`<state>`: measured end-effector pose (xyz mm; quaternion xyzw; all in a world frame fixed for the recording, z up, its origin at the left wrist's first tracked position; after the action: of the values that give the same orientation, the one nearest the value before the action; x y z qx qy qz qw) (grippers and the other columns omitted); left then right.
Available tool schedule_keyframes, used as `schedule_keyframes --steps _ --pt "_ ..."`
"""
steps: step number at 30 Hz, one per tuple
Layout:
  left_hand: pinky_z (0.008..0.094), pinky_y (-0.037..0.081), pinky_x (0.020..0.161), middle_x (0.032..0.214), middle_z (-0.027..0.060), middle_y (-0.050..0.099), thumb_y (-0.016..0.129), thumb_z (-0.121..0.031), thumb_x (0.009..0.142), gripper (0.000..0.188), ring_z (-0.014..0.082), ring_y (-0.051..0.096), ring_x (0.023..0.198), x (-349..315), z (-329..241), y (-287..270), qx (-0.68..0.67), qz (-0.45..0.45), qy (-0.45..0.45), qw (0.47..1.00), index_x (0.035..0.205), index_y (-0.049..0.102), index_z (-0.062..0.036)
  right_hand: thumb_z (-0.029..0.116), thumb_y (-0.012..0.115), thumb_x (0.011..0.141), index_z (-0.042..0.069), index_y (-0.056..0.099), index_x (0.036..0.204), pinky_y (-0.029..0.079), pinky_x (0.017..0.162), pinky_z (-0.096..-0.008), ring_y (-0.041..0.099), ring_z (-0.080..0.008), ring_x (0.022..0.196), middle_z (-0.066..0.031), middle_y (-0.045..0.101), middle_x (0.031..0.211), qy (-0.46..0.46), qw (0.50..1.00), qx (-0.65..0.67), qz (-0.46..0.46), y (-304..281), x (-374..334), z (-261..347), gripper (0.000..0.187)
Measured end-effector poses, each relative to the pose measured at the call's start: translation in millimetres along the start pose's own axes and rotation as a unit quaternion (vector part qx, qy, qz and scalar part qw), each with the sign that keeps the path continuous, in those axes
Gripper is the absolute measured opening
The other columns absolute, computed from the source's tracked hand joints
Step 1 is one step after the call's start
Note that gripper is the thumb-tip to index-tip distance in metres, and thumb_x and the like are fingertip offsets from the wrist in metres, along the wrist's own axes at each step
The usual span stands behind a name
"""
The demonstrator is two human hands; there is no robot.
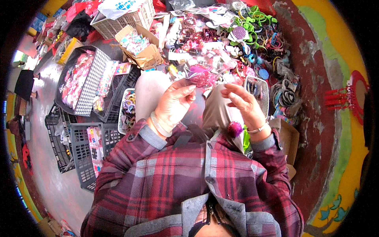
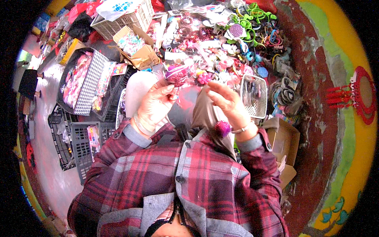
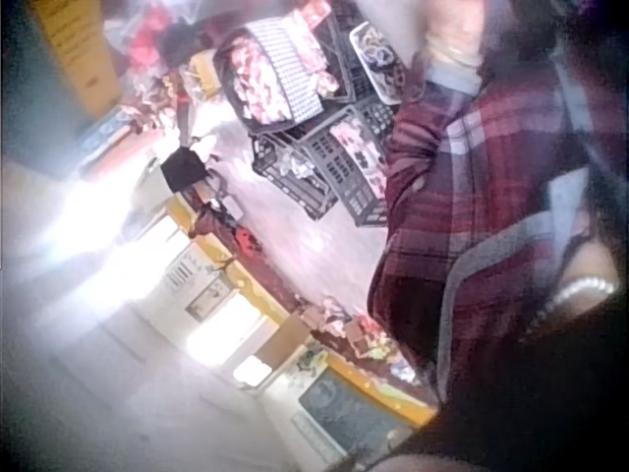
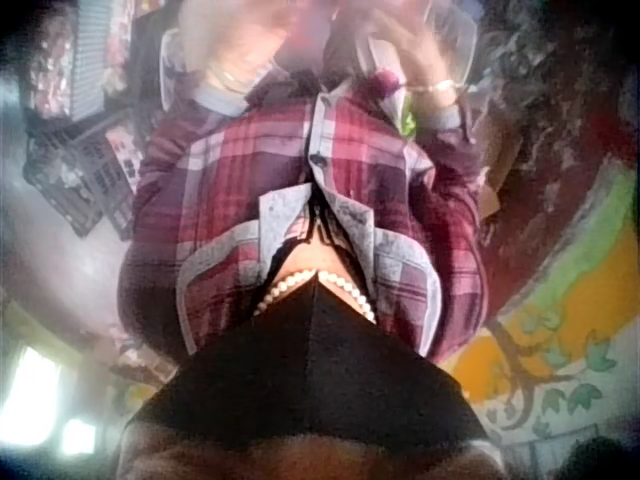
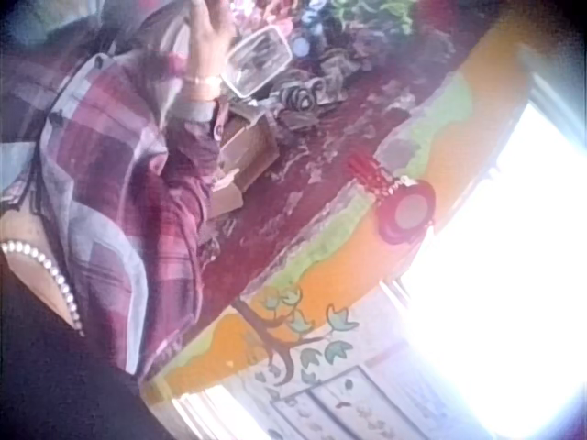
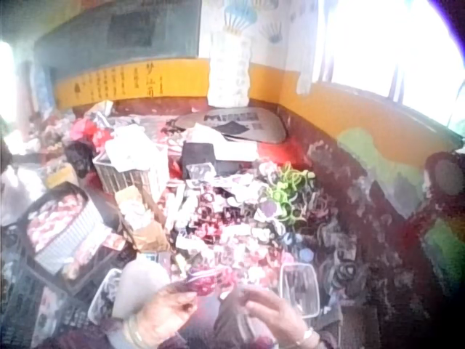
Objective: The person sits on the floor and packs small hair accessories into clear plastic bags. They handle purple and yellow fluffy hair ties, placing them into bags and then into a cardboard box.
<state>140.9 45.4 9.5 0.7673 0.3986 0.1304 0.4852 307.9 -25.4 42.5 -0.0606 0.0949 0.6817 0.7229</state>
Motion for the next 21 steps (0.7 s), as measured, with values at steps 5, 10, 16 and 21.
schedule_keyframes --steps 5,10,16,21 --pt "0.0237 0.045 0.071 0.09 0.0049 0.062 0.058 -0.003 0.081 0.015 0.0119 0.056 0.076 5.6 5.2 26.0 -0.015 0.023 0.025 0.999 0.096 0.06 -0.0034 0.023 0.061 0.085 0.004 0.055 0.114 0.044 0.078 -0.0251 0.057 -0.0111 0.091 -0.0032 0.061 0.103 -0.031 0.966 0.251 -0.05 41.6 23.8 10.3 0.036" --pt "0.027 0.047 0.079 0.106 0.0083 0.059 0.061 -0.003 0.079 0.028 0.0165 0.057 0.096 2.1 24.7 26.0 -0.019 0.056 -0.045 0.997 0.107 0.056 -0.0029 0.019 0.059 0.086 0.005 0.061 0.101 0.043 0.073 -0.0246 0.056 -0.0092 0.081 -0.0002 0.062 0.09 -0.07 0.961 0.257 -0.07 36.9 34.3 13.1 0.021" --pt "0.0216 0.048 0.069 0.112 0.0095 0.056 0.06 -0.009 0.082 0.04 0.0148 0.055 0.101 -1.8 -0.1 0.9 0.178 0.049 -0.069 0.98 0.119 0.048 -0.0023 0.013 0.062 0.083 0.003 0.065 0.096 0.042 0.059 -0.0211 0.054 -0.0074 0.069 -0.0006 0.063 0.084 -0.075 0.975 0.179 -0.111 3.9 30.4 15.6 0.017" --pt "0.0138 0.045 0.054 0.111 0.0083 0.056 0.059 -0.017 0.085 0.04 0.0108 0.054 0.1 0.4 -36.3 19.0 0.239 0.041 -0.037 0.969 0.12 0.047 -0.0011 0.009 0.065 0.079 0.002 0.067 0.092 0.044 0.064 -0.0213 0.056 -0.008 0.071 -0.0027 0.065 0.081 -0.062 0.993 0.087 -0.057 8.0 24.8 17.3 0.014"
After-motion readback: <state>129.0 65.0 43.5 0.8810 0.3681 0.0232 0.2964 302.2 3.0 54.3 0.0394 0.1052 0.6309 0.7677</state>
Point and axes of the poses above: each hand's wrist, its own x-axis towards the middle knuckle, its own y-axis out of the palm, z = x × y, the point moved 8 cm from there along x, towards the middle knuckle
